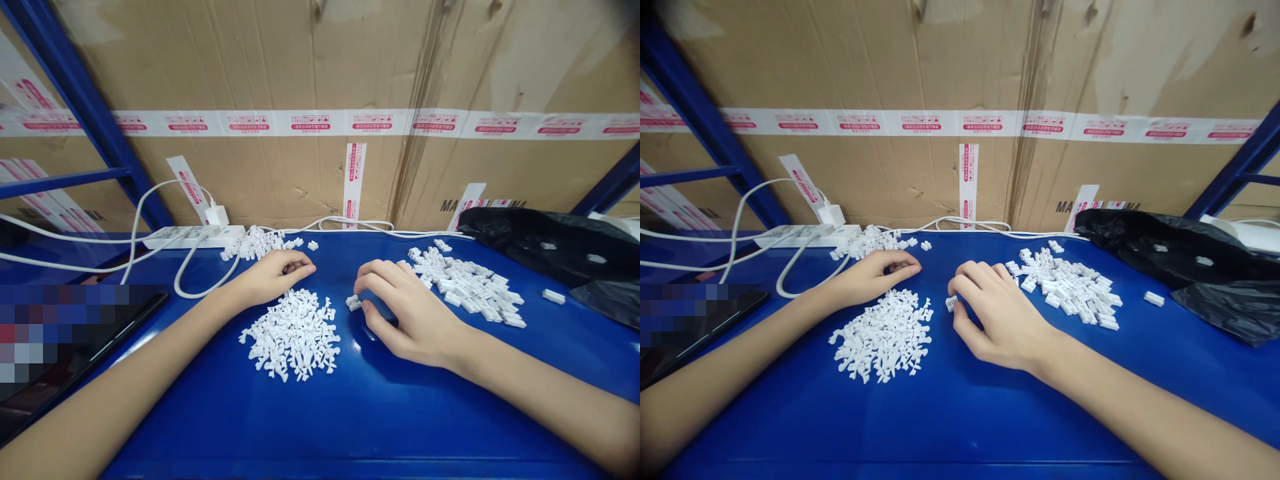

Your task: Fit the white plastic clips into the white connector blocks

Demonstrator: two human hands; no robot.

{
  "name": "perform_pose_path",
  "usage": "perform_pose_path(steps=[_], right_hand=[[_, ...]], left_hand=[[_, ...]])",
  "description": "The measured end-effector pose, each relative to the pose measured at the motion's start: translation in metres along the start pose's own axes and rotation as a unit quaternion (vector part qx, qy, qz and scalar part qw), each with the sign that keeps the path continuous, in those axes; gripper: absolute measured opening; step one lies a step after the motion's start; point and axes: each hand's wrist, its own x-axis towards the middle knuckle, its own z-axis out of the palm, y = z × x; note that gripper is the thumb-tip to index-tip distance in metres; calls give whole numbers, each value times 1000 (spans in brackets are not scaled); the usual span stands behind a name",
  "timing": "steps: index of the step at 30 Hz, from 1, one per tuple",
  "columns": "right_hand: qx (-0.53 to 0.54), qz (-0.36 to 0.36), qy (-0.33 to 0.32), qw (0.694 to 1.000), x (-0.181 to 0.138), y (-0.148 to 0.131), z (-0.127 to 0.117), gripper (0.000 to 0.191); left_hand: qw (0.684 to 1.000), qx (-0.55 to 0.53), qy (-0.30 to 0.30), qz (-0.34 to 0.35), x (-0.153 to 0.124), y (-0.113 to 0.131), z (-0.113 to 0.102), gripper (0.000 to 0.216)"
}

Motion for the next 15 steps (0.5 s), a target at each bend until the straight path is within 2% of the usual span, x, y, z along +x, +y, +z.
perform_pose_path(steps=[6, 10, 15], right_hand=[[-5, -19, 8, 1000, -2, 4, 2, 20], [22, -79, 45, 996, -2, 1, 2, 16], [60, -118, -13, 991, -3, -9, 7, 18]], left_hand=[[1000, -4, 2, 1, 0, 0, 1, 36], [1000, -8, -1, 2, 0, -1, 1, 37], [1000, -7, -1, 1, 0, -3, 1, 38]])
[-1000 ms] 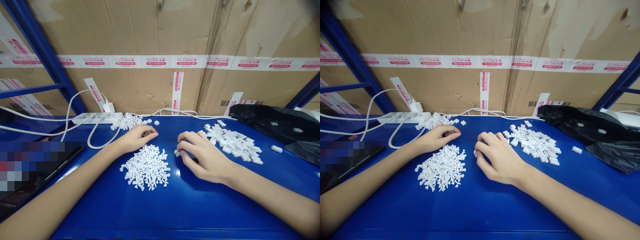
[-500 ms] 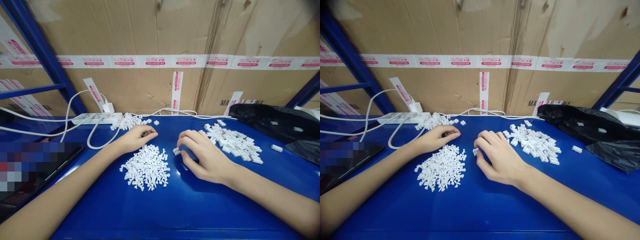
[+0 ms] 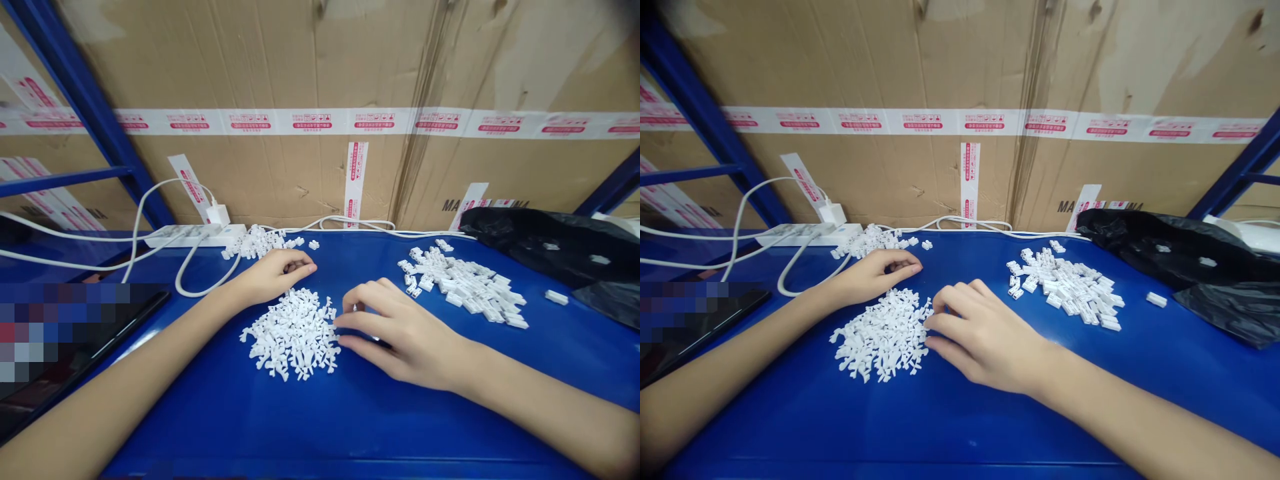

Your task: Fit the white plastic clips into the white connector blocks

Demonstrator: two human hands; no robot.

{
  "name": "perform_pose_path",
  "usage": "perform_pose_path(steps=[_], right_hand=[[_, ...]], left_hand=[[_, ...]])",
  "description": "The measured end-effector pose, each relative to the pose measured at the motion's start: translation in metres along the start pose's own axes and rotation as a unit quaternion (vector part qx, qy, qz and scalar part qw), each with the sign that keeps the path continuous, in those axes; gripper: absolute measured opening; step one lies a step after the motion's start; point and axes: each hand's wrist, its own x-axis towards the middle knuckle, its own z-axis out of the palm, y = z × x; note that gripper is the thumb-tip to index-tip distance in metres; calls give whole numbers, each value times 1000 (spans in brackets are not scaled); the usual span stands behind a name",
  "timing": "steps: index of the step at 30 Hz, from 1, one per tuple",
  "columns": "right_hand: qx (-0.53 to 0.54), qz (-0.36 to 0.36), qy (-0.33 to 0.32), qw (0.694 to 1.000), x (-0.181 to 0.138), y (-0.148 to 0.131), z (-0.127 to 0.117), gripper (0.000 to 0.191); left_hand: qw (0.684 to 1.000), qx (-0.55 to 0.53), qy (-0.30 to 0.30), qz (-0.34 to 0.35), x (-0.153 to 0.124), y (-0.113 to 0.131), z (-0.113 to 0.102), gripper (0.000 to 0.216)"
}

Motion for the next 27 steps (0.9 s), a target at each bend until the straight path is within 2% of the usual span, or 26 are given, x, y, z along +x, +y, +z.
perform_pose_path(steps=[5, 16, 23, 27], right_hand=[[13, 19, -32, 999, 2, -2, 3, 22], [-17, -23, -50, 998, 0, -2, -1, 26], [-25, -45, -36, 998, 3, -3, 0, 23], [12, -40, 11, 999, 2, -3, 1, 18]], left_hand=[[1000, 1, -3, -3, 0, 3, -1, 38], [1000, 9, -2, 4, 0, 3, -1, 37], [1000, 8, -1, 8, 0, 2, -1, 38], [1000, 9, -2, 6, 0, 2, -1, 38]])
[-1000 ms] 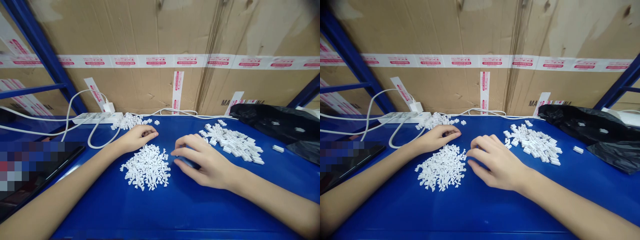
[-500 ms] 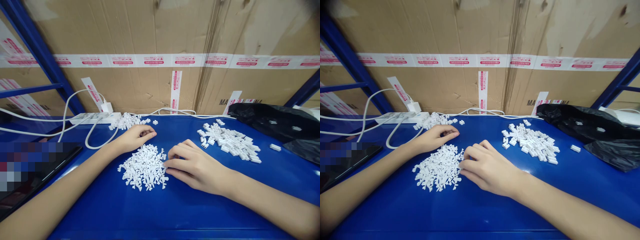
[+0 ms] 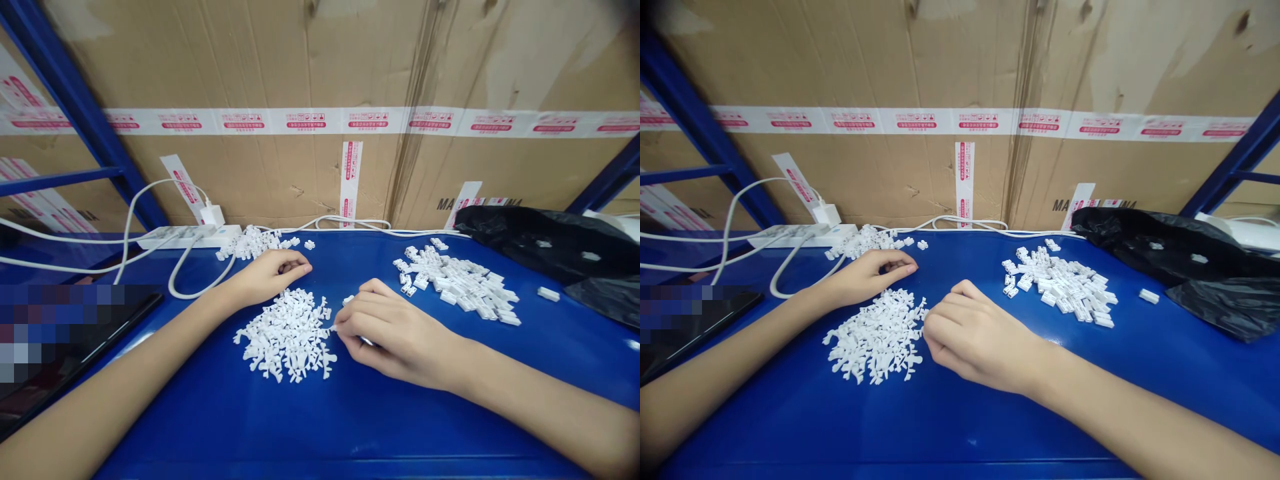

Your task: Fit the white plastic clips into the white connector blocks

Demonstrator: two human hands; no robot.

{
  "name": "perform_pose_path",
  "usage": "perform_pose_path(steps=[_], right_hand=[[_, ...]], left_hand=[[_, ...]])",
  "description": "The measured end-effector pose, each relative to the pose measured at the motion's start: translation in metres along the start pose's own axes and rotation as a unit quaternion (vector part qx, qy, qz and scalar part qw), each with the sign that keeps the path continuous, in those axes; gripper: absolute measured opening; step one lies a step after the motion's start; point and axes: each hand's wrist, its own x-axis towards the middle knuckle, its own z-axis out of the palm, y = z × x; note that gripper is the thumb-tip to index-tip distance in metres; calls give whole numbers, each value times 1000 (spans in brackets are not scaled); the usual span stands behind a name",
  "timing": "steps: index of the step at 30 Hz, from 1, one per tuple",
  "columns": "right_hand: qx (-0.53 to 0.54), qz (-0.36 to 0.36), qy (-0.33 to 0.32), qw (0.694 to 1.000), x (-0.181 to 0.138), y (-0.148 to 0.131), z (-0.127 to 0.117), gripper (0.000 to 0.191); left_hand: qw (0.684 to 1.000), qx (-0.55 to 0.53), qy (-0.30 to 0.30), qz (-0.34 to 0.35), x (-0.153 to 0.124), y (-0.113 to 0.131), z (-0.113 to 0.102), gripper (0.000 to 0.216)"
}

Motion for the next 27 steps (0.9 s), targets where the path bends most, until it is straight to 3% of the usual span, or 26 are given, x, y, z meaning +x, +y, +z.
perform_pose_path(steps=[14, 19, 23, 27], right_hand=[[68, 187, 120, 973, -6, 15, -10, 10], [120, 244, 126, 954, -1, 18, -11, 14], [104, 240, 118, 958, -3, 26, -10, 17], [67, 190, 116, 972, -6, 29, -10, 19]], left_hand=[[1000, 6, -4, -2, -1, 4, -1, 36], [1000, 7, -1, -5, 0, 4, -2, 37], [1000, 10, 2, 0, -1, 4, -1, 37], [1000, 9, 2, 1, -1, 3, -1, 37]])
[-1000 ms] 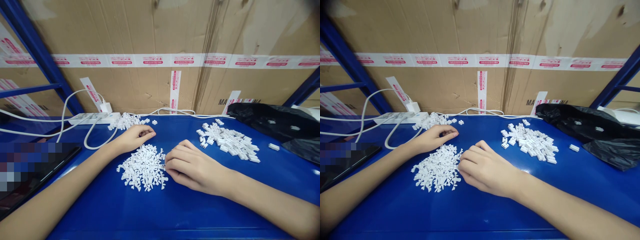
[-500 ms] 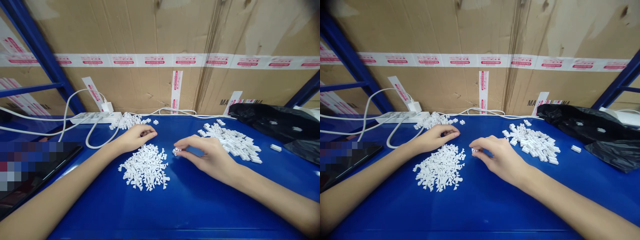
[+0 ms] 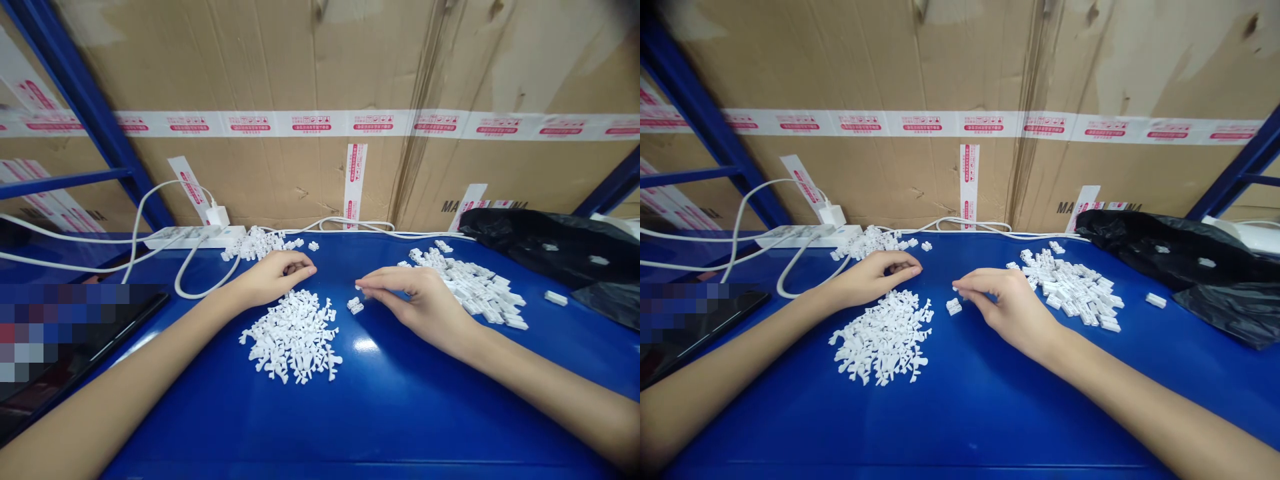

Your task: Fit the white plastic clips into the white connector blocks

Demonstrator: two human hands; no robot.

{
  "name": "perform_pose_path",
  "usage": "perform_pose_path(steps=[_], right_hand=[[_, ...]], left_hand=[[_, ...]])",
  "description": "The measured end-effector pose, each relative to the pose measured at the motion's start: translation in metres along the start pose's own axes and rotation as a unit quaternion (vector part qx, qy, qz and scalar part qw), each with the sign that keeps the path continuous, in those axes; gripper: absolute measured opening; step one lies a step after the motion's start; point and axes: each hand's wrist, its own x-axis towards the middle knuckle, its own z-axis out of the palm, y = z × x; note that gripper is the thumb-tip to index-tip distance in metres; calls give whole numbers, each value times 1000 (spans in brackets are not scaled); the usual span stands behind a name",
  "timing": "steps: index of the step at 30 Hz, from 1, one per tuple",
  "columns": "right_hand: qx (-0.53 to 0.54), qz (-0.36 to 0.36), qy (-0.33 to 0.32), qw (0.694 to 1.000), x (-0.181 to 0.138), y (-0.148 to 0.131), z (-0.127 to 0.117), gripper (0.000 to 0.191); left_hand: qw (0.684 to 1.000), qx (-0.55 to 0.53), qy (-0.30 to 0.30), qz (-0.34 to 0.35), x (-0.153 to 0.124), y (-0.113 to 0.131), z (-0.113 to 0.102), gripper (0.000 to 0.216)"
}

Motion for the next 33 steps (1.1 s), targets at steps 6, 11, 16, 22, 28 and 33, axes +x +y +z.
perform_pose_path(steps=[6, 11, 16, 22, 28, 33], right_hand=[[-24, -54, -25, 998, -1, -4, -1, 17], [14, -49, -42, 998, 0, -1, -2, 18], [12, -93, -58, 994, -2, 5, -3, 21], [45, -68, -61, 995, -1, 8, -1, 17], [74, -44, -75, 993, -1, 14, -1, 15], [79, -46, -79, 993, -1, 13, -1, 15]], left_hand=[[1000, -6, -4, -11, 0, 0, 0, 37], [1000, -4, -8, -14, 0, 1, -1, 36], [1000, -8, -6, -15, 0, 1, 0, 36], [1000, -14, -8, -16, 0, 2, 0, 36], [1000, -17, -8, -17, -1, 0, 0, 36], [1000, -19, -5, -14, -1, -1, 0, 36]])
